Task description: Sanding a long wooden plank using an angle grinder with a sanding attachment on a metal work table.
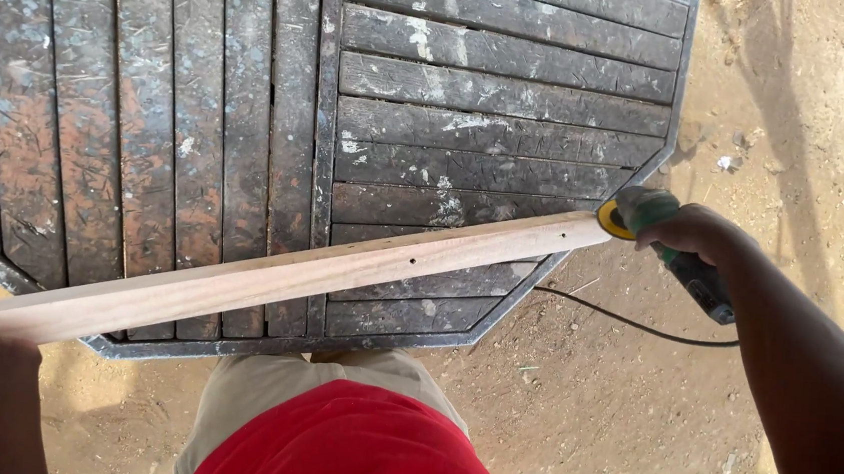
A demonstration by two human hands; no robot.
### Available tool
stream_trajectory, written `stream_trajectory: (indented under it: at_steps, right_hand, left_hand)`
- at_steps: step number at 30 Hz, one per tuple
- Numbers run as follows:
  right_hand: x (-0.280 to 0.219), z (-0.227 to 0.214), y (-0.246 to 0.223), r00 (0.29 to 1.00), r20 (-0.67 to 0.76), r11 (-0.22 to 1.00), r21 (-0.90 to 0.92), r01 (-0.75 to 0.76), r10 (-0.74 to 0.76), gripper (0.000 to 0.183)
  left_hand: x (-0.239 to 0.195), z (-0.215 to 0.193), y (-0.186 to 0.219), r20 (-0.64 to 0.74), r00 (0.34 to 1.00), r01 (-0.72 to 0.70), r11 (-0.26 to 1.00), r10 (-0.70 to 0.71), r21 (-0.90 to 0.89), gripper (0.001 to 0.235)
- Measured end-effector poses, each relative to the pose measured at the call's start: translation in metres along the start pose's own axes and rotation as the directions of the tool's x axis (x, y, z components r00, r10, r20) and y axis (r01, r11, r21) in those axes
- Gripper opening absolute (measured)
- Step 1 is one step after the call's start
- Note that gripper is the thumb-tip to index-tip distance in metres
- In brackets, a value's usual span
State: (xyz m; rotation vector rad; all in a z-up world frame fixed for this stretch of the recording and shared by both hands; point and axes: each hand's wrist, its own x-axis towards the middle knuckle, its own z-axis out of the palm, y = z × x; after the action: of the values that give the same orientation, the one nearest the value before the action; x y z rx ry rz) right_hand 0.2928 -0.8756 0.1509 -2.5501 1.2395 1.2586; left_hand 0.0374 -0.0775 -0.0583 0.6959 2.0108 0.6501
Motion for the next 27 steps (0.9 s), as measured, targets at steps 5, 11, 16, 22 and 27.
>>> stream_trajectory:
  at_steps: [5, 11, 16, 22, 27]
  right_hand:
    - [-0.064, 0.051, -0.050, 0.972, 0.111, 0.973, -0.079, 0.216, -0.207, 0.038]
    - [-0.188, 0.136, -0.151, 0.830, 0.316, 0.814, -0.223, 0.537, -0.460, 0.040]
    - [-0.298, 0.208, -0.231, 0.689, 0.412, 0.578, -0.375, 0.724, -0.596, 0.053]
    - [-0.386, 0.244, -0.266, 0.583, 0.409, 0.524, -0.256, 0.812, -0.702, 0.057]
    - [-0.343, 0.231, -0.233, 0.632, 0.383, 0.586, -0.245, 0.773, -0.674, 0.054]
  left_hand:
    - [0.000, 0.000, -0.003, -0.084, 0.992, -0.100, 0.994, 0.097, -0.036, 0.067]
    - [-0.026, -0.007, 0.008, -0.030, 0.999, -0.035, 0.999, 0.035, 0.000, 0.089]
    - [-0.023, -0.011, 0.008, 0.005, 1.000, -0.012, 0.999, 0.012, 0.043, 0.091]
    - [-0.032, -0.028, 0.020, 0.137, 0.988, 0.057, 0.987, -0.078, 0.148, 0.091]
    - [-0.014, -0.028, 0.017, 0.142, 0.988, 0.029, 0.968, -0.066, 0.248, 0.093]
